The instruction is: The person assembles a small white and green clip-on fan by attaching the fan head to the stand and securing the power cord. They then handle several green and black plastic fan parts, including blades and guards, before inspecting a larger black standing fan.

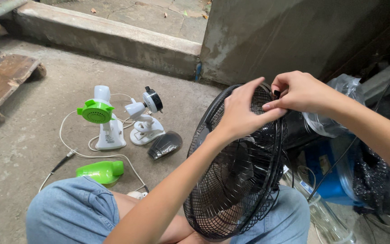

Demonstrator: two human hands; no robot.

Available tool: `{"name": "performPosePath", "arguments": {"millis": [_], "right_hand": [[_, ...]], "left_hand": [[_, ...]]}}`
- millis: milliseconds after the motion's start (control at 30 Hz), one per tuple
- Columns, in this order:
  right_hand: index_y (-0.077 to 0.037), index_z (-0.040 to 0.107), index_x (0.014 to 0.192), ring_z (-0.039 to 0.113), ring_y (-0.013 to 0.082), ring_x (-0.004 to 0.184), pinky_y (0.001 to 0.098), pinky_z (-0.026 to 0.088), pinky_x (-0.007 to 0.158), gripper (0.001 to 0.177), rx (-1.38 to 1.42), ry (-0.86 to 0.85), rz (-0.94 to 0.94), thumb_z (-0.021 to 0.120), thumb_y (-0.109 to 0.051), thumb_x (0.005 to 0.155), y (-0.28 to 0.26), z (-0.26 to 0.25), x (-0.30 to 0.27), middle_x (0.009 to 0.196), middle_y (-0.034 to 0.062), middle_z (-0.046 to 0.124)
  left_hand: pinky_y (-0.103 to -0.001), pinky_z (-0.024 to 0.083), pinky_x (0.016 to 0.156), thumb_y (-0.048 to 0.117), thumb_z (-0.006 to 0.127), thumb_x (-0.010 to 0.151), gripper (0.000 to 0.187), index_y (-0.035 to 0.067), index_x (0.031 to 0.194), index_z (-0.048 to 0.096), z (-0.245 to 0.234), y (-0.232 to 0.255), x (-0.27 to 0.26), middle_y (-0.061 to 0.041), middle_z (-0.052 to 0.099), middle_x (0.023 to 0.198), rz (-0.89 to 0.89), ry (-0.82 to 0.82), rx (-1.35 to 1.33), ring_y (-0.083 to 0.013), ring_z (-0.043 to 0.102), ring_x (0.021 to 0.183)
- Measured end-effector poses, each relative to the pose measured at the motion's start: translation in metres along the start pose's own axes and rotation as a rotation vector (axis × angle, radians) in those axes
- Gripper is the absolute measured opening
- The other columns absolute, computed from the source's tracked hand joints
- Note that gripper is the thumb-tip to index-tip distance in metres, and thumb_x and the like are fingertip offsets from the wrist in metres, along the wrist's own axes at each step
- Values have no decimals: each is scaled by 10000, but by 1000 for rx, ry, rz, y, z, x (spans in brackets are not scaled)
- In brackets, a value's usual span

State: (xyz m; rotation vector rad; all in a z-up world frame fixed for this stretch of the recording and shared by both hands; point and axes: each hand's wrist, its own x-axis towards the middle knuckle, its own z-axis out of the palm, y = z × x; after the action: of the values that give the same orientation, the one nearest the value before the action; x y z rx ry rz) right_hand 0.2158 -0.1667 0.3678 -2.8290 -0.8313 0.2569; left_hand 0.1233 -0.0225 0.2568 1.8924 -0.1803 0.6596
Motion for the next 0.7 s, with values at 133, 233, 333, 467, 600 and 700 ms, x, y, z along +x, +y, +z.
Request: {"name": "performPosePath", "arguments": {"millis": [133,233,333,467,600,700], "right_hand": [[-43,640,802,556,143,690,315,444,645,394,228,-36,61,935,-271,673,13,8,4,707,45,643],[-39,632,827,537,141,717,313,422,666,387,269,-54,77,931,-242,689,18,11,7,726,34,625],[-39,627,915,574,163,772,324,449,712,424,259,-68,72,923,-239,689,16,9,11,791,58,656],[-63,646,1089,652,193,932,353,518,846,479,240,8,31,873,-263,717,10,14,1,973,74,698],[-14,547,1315,618,226,1068,389,508,907,584,258,226,-132,763,-343,884,12,31,-22,1108,128,653],[5,505,1407,635,216,1052,379,515,864,692,281,277,-148,759,-363,878,13,35,-24,1103,129,677]], "left_hand": [[-428,321,1198,420,599,991,640,12,1476,508,-11,-73,-55,-222,502,1542,-49,142,-192,-362,452,1461],[-385,373,1155,453,503,989,616,43,1447,533,-10,-161,-112,-194,559,1493,-470,294,-124,-321,521,1398],[-411,394,1102,447,520,990,618,-4,1411,494,-2,-248,-181,-230,555,1416,-980,252,-148,-317,534,1317],[-490,544,826,378,375,1019,557,-40,1039,741,28,-297,-250,-235,745,993,-1278,75,-869,-342,676,866],[-472,592,862,407,245,996,659,14,1029,773,24,-276,-255,-195,795,997,-1463,3,-930,-301,752,904],[-521,555,807,599,265,979,759,8,986,741,17,-241,-257,-184,746,934,-1711,-123,-1064,-306,692,818]]}}
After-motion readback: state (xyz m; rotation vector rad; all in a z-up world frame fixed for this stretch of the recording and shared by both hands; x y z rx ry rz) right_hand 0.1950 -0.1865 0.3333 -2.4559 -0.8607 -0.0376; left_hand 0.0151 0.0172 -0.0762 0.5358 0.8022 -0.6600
